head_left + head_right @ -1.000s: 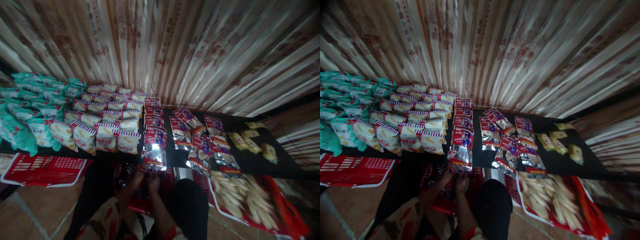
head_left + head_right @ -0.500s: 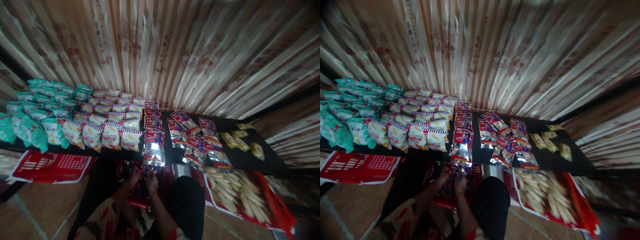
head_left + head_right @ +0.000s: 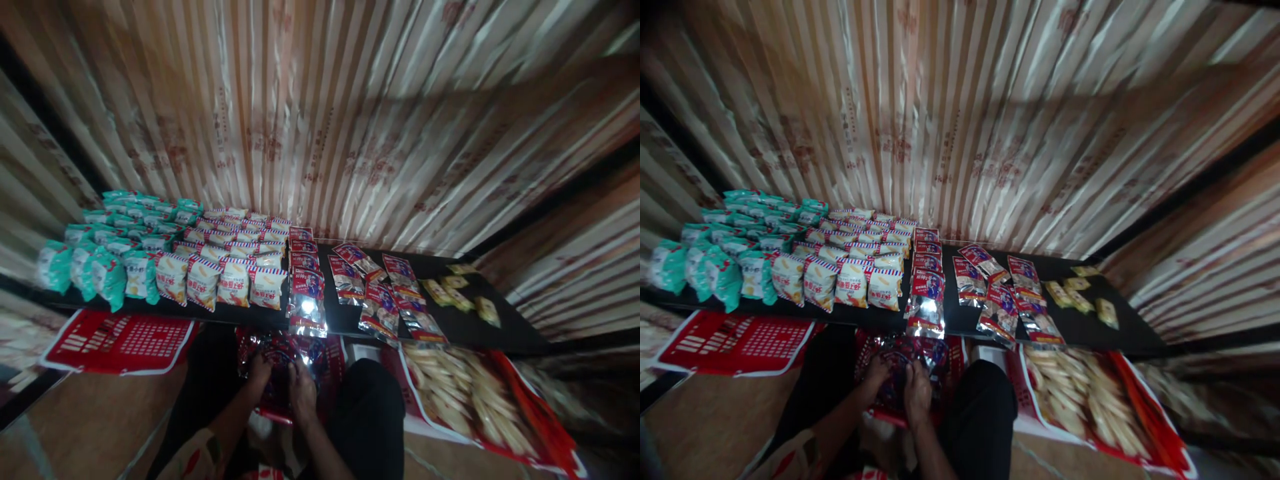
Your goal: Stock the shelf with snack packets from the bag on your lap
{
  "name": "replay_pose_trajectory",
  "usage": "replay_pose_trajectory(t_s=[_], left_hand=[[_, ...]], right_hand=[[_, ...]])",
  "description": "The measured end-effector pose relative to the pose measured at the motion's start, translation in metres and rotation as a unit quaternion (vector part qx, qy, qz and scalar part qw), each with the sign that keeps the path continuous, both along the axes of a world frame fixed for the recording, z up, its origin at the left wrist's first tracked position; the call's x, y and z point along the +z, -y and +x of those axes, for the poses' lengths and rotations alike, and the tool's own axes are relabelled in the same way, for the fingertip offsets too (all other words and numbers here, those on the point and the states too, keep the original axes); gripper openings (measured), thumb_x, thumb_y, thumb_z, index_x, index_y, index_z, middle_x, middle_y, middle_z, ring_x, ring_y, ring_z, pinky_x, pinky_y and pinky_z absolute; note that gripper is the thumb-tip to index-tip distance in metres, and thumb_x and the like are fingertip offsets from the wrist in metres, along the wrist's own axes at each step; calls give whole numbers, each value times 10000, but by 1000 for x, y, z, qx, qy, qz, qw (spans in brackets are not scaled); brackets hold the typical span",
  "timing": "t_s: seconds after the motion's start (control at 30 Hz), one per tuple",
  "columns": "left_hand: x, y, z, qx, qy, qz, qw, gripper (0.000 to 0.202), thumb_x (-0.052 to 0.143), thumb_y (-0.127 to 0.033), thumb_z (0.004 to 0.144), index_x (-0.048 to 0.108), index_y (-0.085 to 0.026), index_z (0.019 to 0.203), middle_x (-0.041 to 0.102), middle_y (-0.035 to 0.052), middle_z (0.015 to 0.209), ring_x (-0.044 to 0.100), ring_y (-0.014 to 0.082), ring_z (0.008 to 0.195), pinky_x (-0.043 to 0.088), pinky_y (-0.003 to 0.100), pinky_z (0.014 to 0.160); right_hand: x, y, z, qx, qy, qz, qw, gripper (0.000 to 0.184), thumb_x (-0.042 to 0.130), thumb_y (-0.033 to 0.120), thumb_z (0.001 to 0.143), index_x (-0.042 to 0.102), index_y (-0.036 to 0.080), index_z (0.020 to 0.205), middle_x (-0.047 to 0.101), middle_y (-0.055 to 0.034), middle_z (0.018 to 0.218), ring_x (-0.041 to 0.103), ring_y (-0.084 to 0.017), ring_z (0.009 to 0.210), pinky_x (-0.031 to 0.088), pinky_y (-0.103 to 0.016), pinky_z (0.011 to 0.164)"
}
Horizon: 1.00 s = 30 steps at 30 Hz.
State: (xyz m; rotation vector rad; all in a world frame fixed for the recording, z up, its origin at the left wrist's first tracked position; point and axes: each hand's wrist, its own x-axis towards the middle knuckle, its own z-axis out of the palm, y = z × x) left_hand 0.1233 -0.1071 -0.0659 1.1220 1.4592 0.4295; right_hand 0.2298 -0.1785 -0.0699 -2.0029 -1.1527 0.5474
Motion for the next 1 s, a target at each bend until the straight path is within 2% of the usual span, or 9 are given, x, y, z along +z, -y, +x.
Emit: replay_pose_trajectory(t_s=[0.23, 0.4, 0.6, 0.77, 0.9, 1.0], left_hand=[[16, 13, -9, 45, 85, -36, 995, 179, 607, -299, 728, 585, -170, 849, 690, 68, 926, 648, 200, 884, 500, 282, 705], [34, 24, -11, 32, 159, -13, 987, 320, 661, -459, 645, 589, -184, 790, 693, 58, 928, 633, 226, 913, 486, 298, 711], [51, 33, -3, 16, 213, 37, 976, 464, 660, -627, 555, 579, -182, 656, 658, 20, 721, 609, 199, 763, 458, 293, 705], [69, 42, 4, 21, 261, 49, 964, 459, 683, -617, 560, 581, -176, 639, 629, 1, 664, 577, 160, 670, 434, 269, 655], [85, 48, 8, 24, 307, 36, 951, 460, 718, -590, 559, 606, -168, 700, 650, 8, 711, 586, 155, 687, 439, 267, 670], [95, 50, 12, 21, 330, 41, 943, 472, 717, -597, 567, 602, -168, 727, 658, 11, 736, 589, 151, 690, 449, 269, 684]], right_hand=[[40, 8, -3, 30, -9, 44, 999, 443, 298, 517, 895, 630, 230, 845, 698, -56, 794, 665, -191, 705, 488, -263, 653], [57, 14, 6, -5, 9, 64, 998, 512, 275, 585, 885, 630, 216, 860, 700, -72, 762, 663, -197, 647, 471, -253, 599], [75, 18, 21, -16, 18, 94, 995, 483, 268, 552, 898, 598, 199, 881, 673, -52, 686, 642, -178, 573, 449, -241, 555], [94, 14, 28, -57, 58, 93, 992, 474, 244, 535, 894, 577, 198, 888, 668, -65, 700, 645, -201, 589, 431, -261, 540], [111, 10, 32, -71, 57, 91, 992, 443, 242, 515, 894, 553, 206, 829, 633, -47, 630, 599, -191, 534, 396, -265, 517], [124, 7, 35, -73, 42, 95, 992, 431, 258, 520, 888, 549, 207, 830, 644, -55, 664, 610, -198, 587, 399, -271, 549]])
